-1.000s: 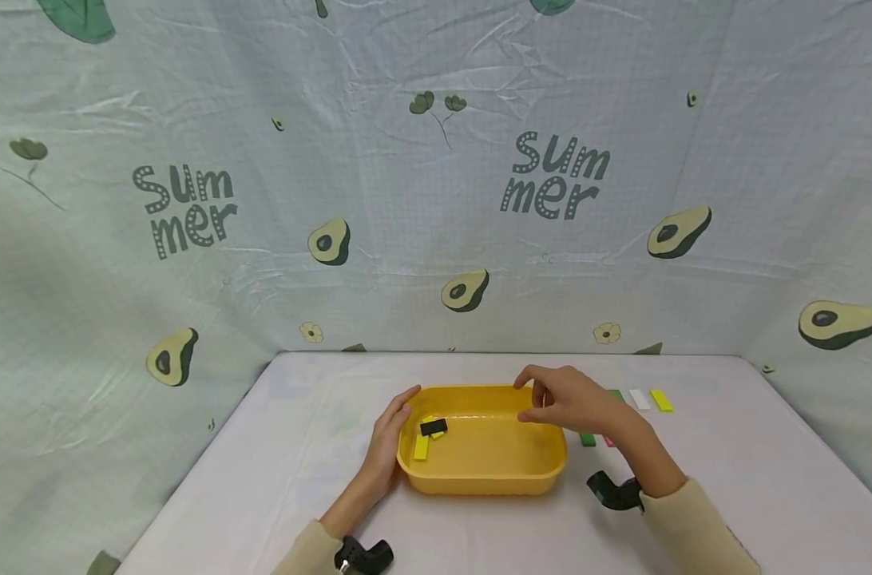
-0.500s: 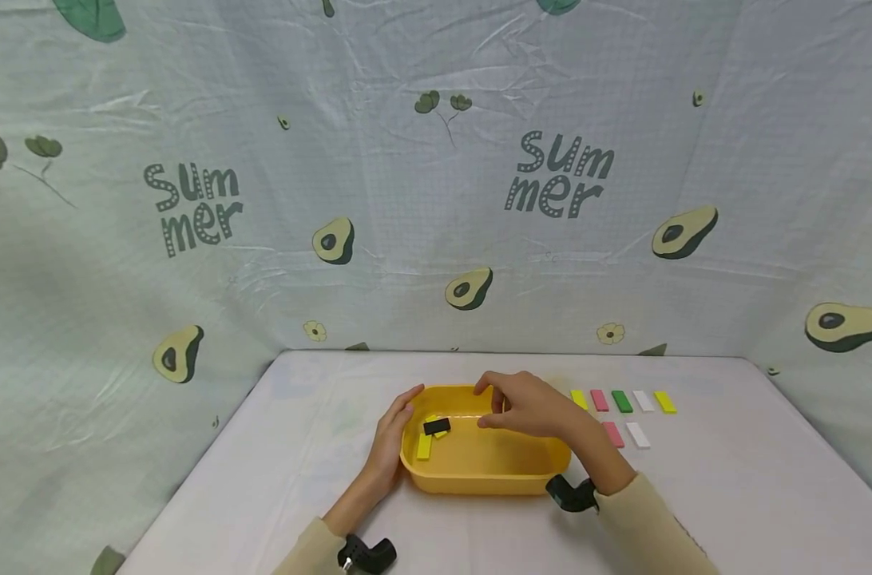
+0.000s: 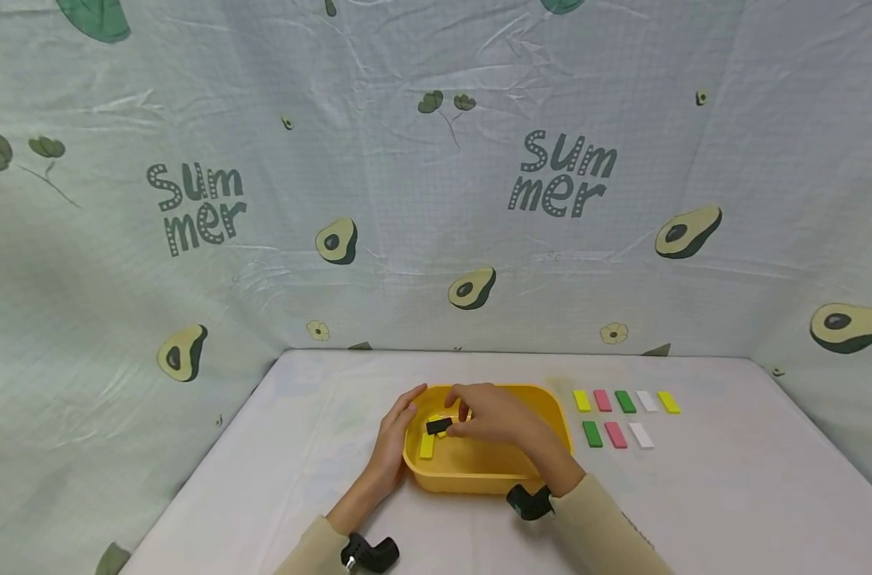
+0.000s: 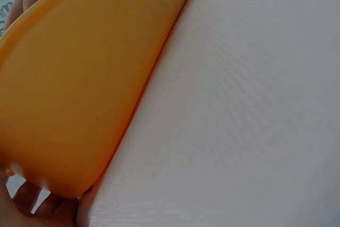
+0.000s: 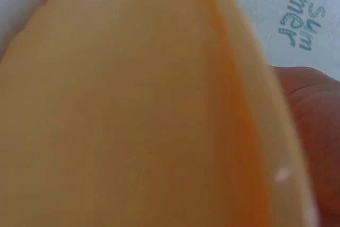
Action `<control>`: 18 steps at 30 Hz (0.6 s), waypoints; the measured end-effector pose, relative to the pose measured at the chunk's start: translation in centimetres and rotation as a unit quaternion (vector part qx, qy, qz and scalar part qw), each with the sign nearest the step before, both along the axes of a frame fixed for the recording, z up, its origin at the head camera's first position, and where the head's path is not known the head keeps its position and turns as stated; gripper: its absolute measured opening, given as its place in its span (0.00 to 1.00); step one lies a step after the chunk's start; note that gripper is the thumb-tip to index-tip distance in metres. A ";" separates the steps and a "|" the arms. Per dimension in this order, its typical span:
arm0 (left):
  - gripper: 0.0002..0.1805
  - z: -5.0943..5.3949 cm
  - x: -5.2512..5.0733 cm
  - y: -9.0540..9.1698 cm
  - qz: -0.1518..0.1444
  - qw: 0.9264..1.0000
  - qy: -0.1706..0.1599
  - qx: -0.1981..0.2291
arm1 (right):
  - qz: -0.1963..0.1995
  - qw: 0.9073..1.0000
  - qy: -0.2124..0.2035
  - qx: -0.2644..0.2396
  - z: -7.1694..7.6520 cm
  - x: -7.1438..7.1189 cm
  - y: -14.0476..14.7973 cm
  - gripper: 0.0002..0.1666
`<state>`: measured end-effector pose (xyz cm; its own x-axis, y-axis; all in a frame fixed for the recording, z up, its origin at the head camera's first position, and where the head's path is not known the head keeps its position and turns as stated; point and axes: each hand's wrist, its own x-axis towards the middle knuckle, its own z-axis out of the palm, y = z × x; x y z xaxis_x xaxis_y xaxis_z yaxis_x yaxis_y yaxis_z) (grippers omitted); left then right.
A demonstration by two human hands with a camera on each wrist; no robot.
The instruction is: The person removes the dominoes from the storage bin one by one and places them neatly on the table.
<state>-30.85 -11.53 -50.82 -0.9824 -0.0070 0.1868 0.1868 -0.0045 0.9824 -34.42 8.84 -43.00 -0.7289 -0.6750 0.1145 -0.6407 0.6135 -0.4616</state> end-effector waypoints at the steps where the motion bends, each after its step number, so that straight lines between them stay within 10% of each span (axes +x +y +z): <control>1: 0.27 0.0 0.0 0.0 -0.001 1.000 0.000 0.000 | -0.003 1.000 0.006 0.004 -0.2 -0.1 -0.3 0.23; 18: 0.27 0.1 0.1 0.1 -0.003 1.000 0.006 -0.003 | 0.002 0.999 -0.043 0.012 -2.2 0.1 -1.1 0.28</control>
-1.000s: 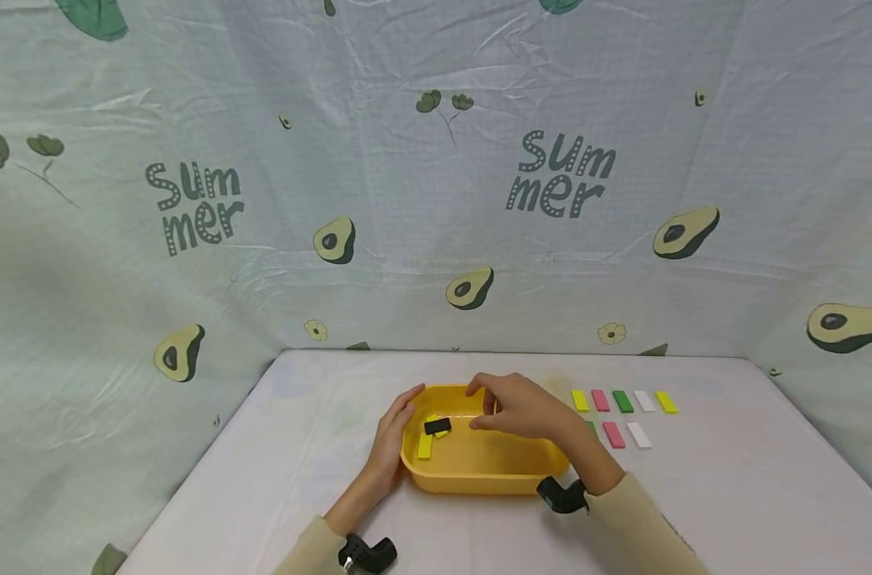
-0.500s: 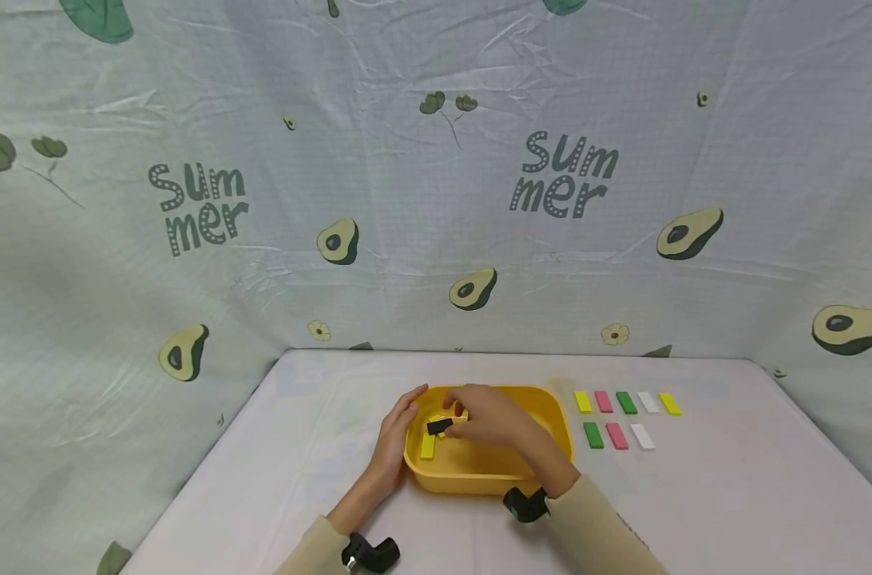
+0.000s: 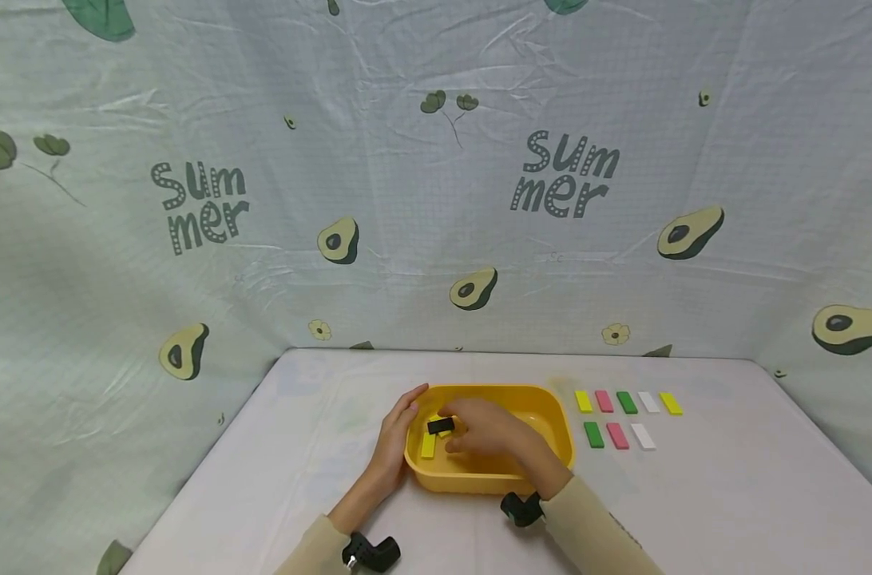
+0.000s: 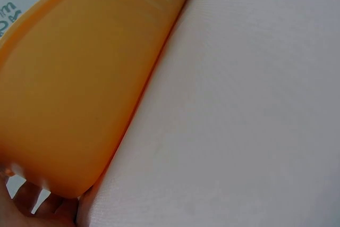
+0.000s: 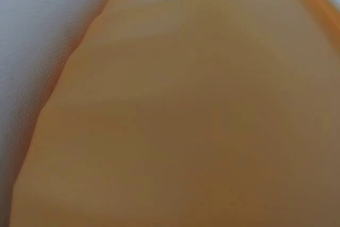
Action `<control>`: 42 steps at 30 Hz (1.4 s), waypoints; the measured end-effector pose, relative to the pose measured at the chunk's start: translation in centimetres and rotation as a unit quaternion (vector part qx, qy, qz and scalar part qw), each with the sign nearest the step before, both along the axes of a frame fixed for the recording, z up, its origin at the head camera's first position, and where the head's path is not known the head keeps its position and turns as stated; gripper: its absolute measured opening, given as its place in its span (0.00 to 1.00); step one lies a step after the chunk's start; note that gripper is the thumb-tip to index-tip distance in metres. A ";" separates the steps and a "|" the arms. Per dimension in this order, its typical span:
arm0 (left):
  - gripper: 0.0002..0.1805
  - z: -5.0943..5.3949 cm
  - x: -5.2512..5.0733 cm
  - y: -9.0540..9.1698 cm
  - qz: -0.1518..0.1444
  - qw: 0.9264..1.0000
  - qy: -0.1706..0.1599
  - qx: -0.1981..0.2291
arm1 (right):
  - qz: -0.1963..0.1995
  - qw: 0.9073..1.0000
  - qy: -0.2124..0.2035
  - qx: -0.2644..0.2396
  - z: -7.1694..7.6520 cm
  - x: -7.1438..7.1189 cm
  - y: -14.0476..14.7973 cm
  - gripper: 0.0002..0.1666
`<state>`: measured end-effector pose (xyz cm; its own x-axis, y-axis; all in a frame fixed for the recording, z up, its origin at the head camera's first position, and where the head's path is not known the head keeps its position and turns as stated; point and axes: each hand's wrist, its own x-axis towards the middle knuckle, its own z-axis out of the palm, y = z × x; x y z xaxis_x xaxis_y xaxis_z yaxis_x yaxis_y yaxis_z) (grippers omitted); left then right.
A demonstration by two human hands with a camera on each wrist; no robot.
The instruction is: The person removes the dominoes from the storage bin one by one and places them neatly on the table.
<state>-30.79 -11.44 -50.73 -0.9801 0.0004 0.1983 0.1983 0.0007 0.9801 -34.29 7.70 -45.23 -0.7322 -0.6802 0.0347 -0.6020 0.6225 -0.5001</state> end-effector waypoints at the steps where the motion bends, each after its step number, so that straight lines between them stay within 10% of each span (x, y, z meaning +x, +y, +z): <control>1: 0.27 0.0 0.0 0.0 0.000 1.000 0.002 -0.002 | -0.001 1.000 -0.002 0.001 0.0 0.0 0.0 0.28; 42: 0.26 -0.1 0.1 -0.1 -0.001 1.000 0.017 -0.002 | 0.039 0.999 0.003 0.006 -0.1 0.5 -1.2 0.29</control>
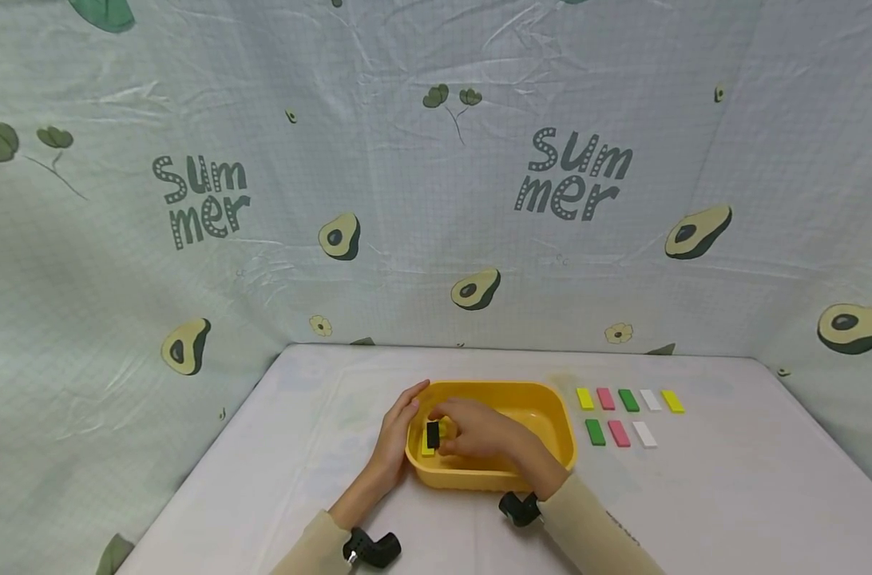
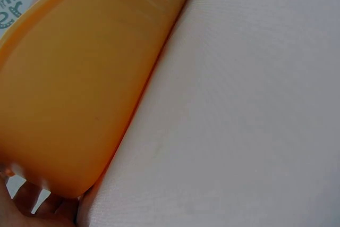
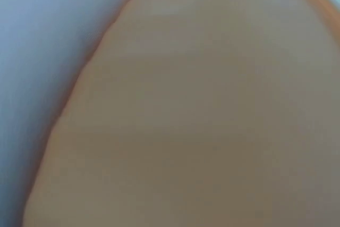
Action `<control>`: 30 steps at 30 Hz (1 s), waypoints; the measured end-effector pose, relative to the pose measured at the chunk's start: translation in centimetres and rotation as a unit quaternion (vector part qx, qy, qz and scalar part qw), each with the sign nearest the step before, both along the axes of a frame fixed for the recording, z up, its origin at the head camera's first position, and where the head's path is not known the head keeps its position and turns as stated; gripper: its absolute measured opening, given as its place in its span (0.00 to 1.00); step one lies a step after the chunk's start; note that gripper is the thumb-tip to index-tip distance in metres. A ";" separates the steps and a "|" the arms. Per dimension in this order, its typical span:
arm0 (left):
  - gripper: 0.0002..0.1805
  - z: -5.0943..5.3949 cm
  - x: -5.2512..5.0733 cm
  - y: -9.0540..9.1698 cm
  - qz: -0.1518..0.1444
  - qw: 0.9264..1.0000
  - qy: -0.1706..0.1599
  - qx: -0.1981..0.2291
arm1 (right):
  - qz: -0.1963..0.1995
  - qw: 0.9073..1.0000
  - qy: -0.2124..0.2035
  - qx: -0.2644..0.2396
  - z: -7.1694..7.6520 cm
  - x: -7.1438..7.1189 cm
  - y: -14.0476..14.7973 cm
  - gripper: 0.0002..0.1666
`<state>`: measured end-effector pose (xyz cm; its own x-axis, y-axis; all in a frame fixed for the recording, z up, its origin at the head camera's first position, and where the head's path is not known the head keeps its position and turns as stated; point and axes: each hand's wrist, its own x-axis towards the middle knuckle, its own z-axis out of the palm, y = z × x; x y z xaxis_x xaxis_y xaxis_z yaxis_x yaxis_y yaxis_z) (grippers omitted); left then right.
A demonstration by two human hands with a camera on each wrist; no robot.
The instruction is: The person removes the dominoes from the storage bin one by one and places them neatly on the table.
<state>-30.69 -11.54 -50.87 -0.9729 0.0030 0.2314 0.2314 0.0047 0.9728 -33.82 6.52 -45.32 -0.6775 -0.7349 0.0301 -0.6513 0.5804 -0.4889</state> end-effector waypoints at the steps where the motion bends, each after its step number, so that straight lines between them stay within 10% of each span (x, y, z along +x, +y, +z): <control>1: 0.26 0.0 0.0 0.0 0.001 1.000 0.000 0.000 | -0.006 1.000 0.009 0.007 -0.1 0.0 -0.1 0.28; 10: 0.26 0.0 -0.1 0.2 0.001 1.000 -0.007 0.006 | -0.062 0.993 0.080 0.066 -0.5 0.7 -1.2 0.25; 30: 0.26 -0.1 -0.3 0.2 0.003 1.000 -0.007 0.006 | -0.077 0.991 0.081 0.069 -0.6 0.7 -1.5 0.22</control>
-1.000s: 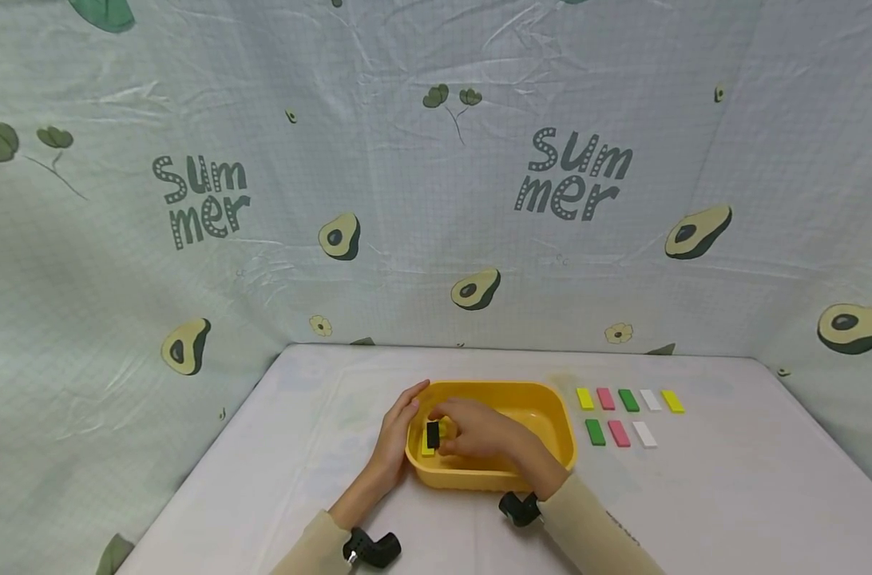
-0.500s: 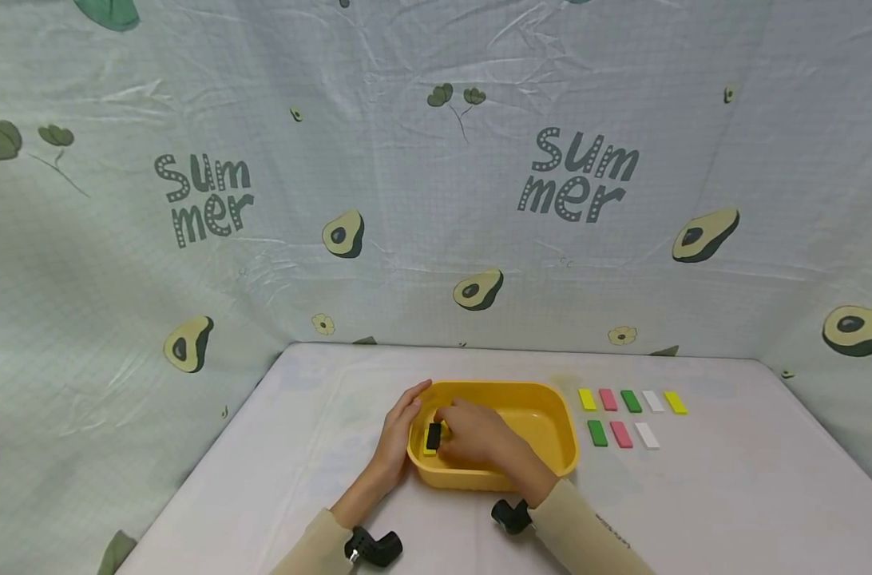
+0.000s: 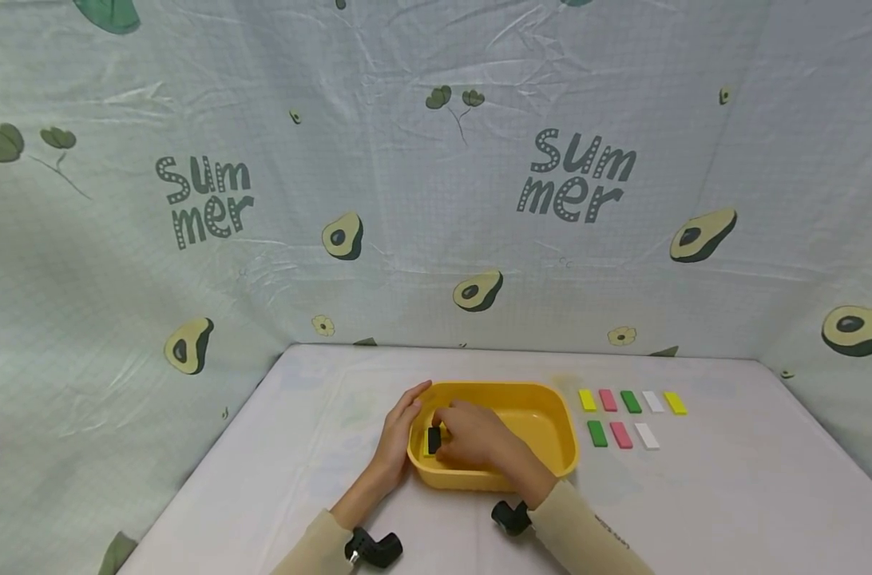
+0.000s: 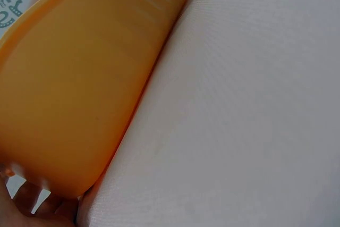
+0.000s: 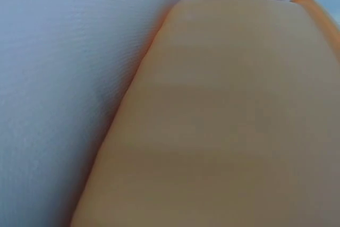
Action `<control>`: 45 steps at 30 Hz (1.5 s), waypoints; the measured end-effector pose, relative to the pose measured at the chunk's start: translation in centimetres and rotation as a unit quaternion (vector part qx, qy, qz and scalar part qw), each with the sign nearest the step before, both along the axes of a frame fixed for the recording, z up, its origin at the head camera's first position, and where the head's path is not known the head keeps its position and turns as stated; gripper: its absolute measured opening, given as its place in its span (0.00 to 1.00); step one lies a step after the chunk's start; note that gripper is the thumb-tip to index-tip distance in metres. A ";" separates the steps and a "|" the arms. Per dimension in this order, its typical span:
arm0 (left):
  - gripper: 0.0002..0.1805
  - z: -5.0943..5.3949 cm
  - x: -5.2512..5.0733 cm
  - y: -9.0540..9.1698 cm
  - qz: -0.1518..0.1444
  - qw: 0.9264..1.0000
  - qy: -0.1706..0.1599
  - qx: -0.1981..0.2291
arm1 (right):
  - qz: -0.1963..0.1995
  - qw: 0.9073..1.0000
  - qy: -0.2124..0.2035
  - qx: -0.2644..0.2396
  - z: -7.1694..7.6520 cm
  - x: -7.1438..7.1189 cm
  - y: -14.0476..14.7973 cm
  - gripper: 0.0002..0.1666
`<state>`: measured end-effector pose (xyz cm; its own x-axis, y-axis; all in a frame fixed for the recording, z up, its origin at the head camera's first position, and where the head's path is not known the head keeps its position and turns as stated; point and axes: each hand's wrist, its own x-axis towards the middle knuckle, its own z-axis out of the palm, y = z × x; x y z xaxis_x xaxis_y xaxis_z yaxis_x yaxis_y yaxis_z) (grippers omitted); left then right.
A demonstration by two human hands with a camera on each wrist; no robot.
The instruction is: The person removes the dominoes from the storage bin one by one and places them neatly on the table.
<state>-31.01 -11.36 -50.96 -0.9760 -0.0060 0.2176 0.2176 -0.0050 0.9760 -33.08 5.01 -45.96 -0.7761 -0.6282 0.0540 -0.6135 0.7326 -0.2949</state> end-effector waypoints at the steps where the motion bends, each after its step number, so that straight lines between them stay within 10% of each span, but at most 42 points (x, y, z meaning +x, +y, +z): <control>1: 0.26 0.0 0.0 0.0 0.001 1.000 -0.001 0.000 | 0.000 1.000 -0.002 0.001 0.0 0.0 0.0 0.22; 45: 0.27 -0.1 0.2 -0.6 -0.008 1.000 -0.012 -0.004 | -0.013 0.998 -0.002 -0.056 2.9 1.0 5.0 0.23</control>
